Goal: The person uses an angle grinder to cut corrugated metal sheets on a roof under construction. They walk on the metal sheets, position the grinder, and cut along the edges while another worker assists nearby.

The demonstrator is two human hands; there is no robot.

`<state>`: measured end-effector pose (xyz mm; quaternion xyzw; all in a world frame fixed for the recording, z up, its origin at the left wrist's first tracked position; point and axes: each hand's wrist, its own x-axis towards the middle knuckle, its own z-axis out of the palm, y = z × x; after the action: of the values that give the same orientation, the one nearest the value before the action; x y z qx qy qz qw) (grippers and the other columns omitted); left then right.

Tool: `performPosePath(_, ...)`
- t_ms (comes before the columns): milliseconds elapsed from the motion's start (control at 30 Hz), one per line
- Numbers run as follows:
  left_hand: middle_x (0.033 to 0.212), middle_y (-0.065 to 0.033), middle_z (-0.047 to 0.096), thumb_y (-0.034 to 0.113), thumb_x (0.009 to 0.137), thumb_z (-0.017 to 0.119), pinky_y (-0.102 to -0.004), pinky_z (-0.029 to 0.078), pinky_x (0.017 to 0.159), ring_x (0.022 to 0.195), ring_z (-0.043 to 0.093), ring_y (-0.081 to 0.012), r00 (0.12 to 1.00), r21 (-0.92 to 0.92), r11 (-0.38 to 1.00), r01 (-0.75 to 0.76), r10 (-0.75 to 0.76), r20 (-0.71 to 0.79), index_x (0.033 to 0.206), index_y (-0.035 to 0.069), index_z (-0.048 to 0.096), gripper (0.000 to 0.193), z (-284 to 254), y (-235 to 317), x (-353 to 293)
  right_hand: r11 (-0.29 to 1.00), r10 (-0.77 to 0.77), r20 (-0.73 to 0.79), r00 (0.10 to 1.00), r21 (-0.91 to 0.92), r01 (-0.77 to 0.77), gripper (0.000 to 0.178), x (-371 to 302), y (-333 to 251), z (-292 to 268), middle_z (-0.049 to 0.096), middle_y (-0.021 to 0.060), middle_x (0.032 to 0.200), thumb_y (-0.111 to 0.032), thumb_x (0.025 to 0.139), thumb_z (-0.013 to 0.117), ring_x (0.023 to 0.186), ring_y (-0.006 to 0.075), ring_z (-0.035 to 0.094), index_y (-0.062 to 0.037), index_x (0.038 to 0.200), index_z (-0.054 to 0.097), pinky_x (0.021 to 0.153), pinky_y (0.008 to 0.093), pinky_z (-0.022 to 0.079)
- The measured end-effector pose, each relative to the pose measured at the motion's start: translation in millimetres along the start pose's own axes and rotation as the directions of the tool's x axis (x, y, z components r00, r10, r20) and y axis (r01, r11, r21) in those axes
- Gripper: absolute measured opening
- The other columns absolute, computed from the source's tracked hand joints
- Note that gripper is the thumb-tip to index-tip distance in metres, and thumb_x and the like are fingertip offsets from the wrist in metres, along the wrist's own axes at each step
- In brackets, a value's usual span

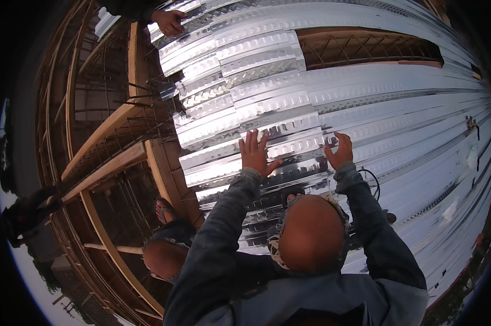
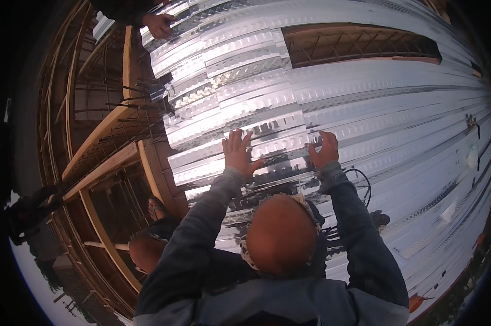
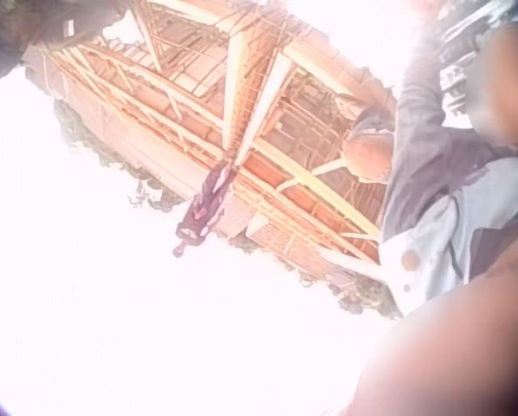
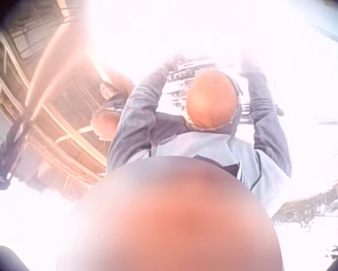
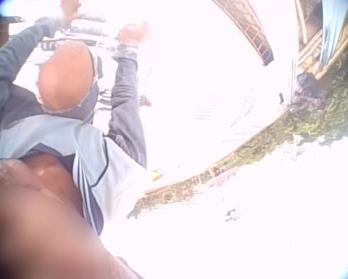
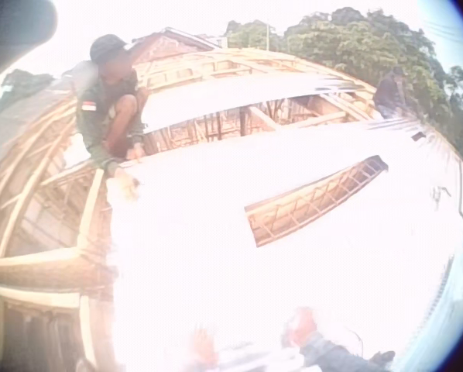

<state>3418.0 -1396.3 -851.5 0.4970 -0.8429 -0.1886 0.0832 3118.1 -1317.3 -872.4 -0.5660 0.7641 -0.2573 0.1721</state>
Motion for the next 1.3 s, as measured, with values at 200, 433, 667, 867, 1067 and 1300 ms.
performPosePath(200, 0.114, -0.0232, 0.052, 0.032, 0.071, 0.073, -0.041, 0.041, 0.091, 0.106, 0.051, -0.0331, 0.646, -0.573, 0.543, 0.614, -0.763, -0.031, 0.132, -0.004, 0.033, 0.082, 3, -7, -17, 0.923, 0.37, 0.125, 0.921, 0.064, -0.38, 0.065, 13, -49, 44, 0.058, 0.0216, 0.104, -0.03, 0.071, 0.071, 0.1, 0.0345, 0.055, 0.0076, 0.118, 0.047, 0.088, 0.0419, 0.043)
performPosePath(433, 0.064, -0.0054, 0.057, 0.027, 0.078, 0.071, -0.0272, 0.04, 0.049, 0.055, 0.049, -0.0107, 0.47, -0.934, -0.115, 0.339, -0.839, 0.274, 0.074, -0.004, 0.061, 0.032, 2, -25, 37, 0.558, 0.638, 0.083, 0.766, 0.636, -0.534, 0.043, 70, -53, 28, 0.049, 0.0026, 0.046, -0.032, 0.075, 0.072, 0.035, 0.0116, 0.045, -0.003, 0.053, 0.051, 0.033, 0.0273, 0.036)
performPosePath(667, 0.052, 0.0033, 0.045, 0.03, 0.087, 0.061, -0.0247, 0.029, 0.041, 0.046, 0.038, -0.0049, 0.648, -0.979, 0.14, 0.148, -0.762, -0.011, 0.059, 0.006, 0.048, 0.039, 5, 93, 54, 0.752, 0.423, -0.2, 0.884, 0.622, -0.219, 0.043, 105, -28, -115, 0.045, -0.0012, 0.047, -0.028, 0.079, 0.072, 0.038, 0.0056, 0.035, -0.0064, 0.052, 0.047, 0.034, 0.0242, 0.024)
performPosePath(867, 0.063, -0.0013, 0.055, 0.039, 0.085, 0.062, -0.0255, 0.042, 0.055, 0.057, 0.05, -0.0084, 0.89, -0.964, 0.047, 0.263, -0.397, 0.223, 0.08, 0.001, 0.059, 0.038, -6, 127, 62, 0.964, 0.264, -0.479, 0.837, 0.149, -0.219, 0.045, 125, 18, -371, 0.038, -0.0041, 0.052, -0.036, 0.086, 0.064, 0.049, 0.0055, 0.029, -0.0085, 0.055, 0.045, 0.046, 0.0264, 0.023)
performPosePath(1067, 0.066, -0.0053, 0.061, 0.027, 0.085, 0.064, -0.0265, 0.043, 0.057, 0.058, 0.05, -0.0095, 0.94, -0.837, 0.528, 0.145, -0.339, -0.051, 0.081, -0.002, 0.06, 0.029, -12, 21, 44, 0.834, 0.31, -0.471, 0.826, -0.282, -0.474, 0.036, -20, -10, -594, 0.051, 0.0017, 0.065, -0.04, 0.087, 0.059, 0.059, 0.0103, 0.041, -0.0042, 0.08, 0.059, 0.055, 0.0289, 0.033)
performPosePath(1300, 0.07, -0.0095, 0.06, 0.035, 0.083, 0.064, -0.035, 0.045, 0.063, 0.066, 0.053, -0.0193, 0.879, -0.695, 0.66, 0.284, -0.469, -0.086, 0.08, -0.004, 0.062, 0.039, 4, -57, 70, 0.314, 0.343, -0.76, 0.551, -0.46, -0.83, 0.04, -268, -110, -738, 0.057, 0.0073, 0.077, -0.045, 0.084, 0.06, 0.068, 0.0161, 0.053, -0.01, 0.101, 0.054, 0.063, 0.0336, 0.04)
